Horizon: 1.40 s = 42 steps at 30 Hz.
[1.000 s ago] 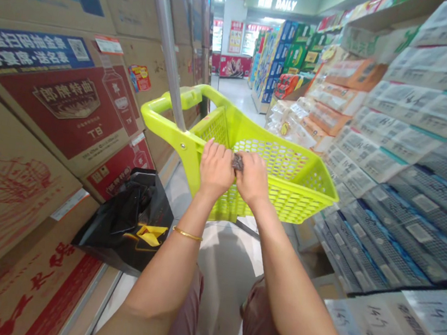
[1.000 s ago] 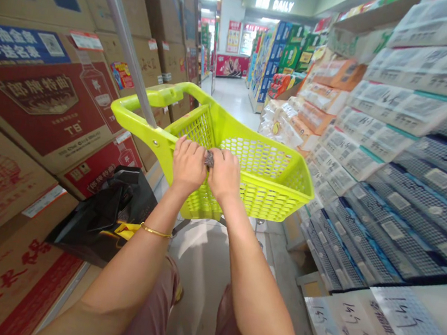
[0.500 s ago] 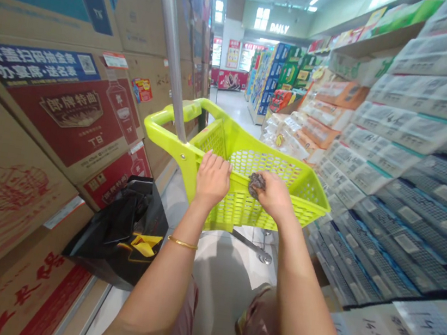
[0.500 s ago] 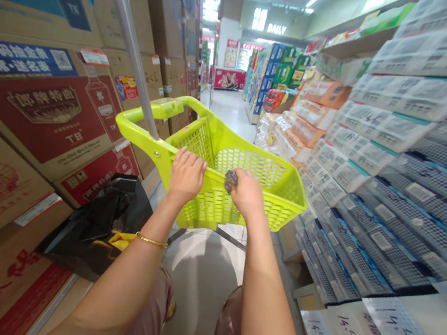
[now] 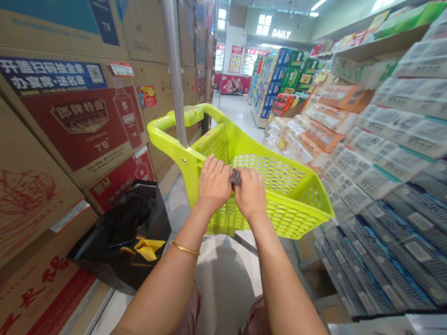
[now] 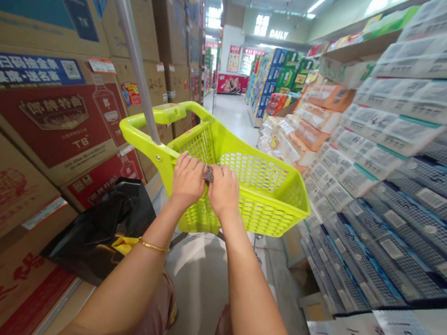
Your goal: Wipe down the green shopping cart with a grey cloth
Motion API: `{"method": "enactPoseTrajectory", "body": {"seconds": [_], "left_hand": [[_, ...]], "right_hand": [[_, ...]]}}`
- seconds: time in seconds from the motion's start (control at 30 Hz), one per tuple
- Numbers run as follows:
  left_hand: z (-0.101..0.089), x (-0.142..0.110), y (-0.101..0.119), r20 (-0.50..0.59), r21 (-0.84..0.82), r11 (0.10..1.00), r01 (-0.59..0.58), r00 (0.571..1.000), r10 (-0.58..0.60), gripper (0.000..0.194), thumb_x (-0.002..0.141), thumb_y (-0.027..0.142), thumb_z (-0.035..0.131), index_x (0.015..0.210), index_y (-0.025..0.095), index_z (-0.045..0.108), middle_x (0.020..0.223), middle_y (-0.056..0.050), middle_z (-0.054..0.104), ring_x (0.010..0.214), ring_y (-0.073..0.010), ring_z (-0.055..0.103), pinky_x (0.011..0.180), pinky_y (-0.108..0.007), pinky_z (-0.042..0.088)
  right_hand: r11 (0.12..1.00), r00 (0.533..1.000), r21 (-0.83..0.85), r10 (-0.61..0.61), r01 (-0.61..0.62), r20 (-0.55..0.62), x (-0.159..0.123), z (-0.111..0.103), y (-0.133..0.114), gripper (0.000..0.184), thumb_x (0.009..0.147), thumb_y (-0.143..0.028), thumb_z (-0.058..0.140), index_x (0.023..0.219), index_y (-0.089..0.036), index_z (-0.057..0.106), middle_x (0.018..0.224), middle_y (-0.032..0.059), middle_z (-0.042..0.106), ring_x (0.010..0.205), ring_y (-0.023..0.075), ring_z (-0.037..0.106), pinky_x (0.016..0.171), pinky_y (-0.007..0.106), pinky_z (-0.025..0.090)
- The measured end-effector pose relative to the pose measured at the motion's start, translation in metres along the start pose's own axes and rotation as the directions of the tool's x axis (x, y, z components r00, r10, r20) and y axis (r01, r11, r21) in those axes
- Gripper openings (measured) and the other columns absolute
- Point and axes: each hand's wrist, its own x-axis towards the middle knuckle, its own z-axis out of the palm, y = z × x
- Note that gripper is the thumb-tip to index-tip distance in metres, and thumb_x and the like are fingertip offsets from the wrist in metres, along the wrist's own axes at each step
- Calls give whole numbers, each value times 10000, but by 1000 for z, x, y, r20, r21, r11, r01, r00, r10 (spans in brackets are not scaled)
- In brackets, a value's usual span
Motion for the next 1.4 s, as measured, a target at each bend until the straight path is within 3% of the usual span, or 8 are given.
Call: {"method": "enactPoseTrajectory", "body": {"seconds": [0.17,0.4,0.5,0.63,0.8,0.97,1.2,1.4], "left_hand": [[-1,0,-3,30,-39,999,-22,999,23,280,919,256,329,770,189,557,789,-56,569,899,-207,519,1055,-427,304],[-2,1,-1,59,-71,997,12,998,-8,283,920,257,330,772,184,560,799,-67,573,917,-206,519,1071,-428,285],[0,1,2,30,-52,998,29,999,-27,273,911,243,344,761,185,565,788,-66,569,908,-209,520,1069,-435,289],[3,1,4,8,-24,999,31,999,-31,253,890,216,361,747,186,567,776,-68,564,900,-217,521,1062,-438,304],[4,2,0,11,-11,1000,10,1000,-10,247,888,212,362,752,188,567,777,-67,566,903,-218,526,1067,-435,301],[4,4,-9,18,-27,999,-33,999,34,284,919,259,335,776,196,572,785,-59,576,913,-212,528,1062,-430,309],[5,7,-13,23,-25,999,-43,999,44,282,922,263,345,793,216,591,801,-48,603,905,-210,537,1080,-442,286],[8,5,-6,22,-47,999,12,1000,-11,231,902,211,387,851,215,613,942,-58,646,1133,-248,494,1104,-502,226]], "right_hand": [[998,997,-56,8,-4,76,-2,-13,21,416,765,-117,469,1173,-155,539,1085,122,583,997,248,503,879,344,387],[978,978,-170,145,-118,152,-14,-36,53,299,805,-234,514,1088,-173,585,1000,107,620,939,237,540,823,314,399],[975,981,-186,145,-120,127,-13,-33,47,292,807,-237,516,1083,-171,585,988,110,618,925,242,538,821,322,396],[997,999,-80,27,-25,32,-4,-12,19,323,815,-186,478,1125,-158,563,1046,119,596,955,246,516,858,340,386],[1000,998,-30,3,-5,-55,5,3,0,325,818,-147,428,1110,-157,570,1025,120,589,961,250,500,869,358,386],[999,998,-29,-40,41,38,5,-6,21,379,779,-122,463,1146,-161,551,1075,106,590,988,239,509,877,335,396],[989,985,-127,93,-75,142,-12,-29,69,326,813,-226,506,1127,-167,568,1059,110,611,977,229,533,862,326,403],[967,974,-202,182,-154,131,-15,-34,64,333,807,-192,492,1129,-171,577,1041,116,607,968,241,533,848,325,395]]}}
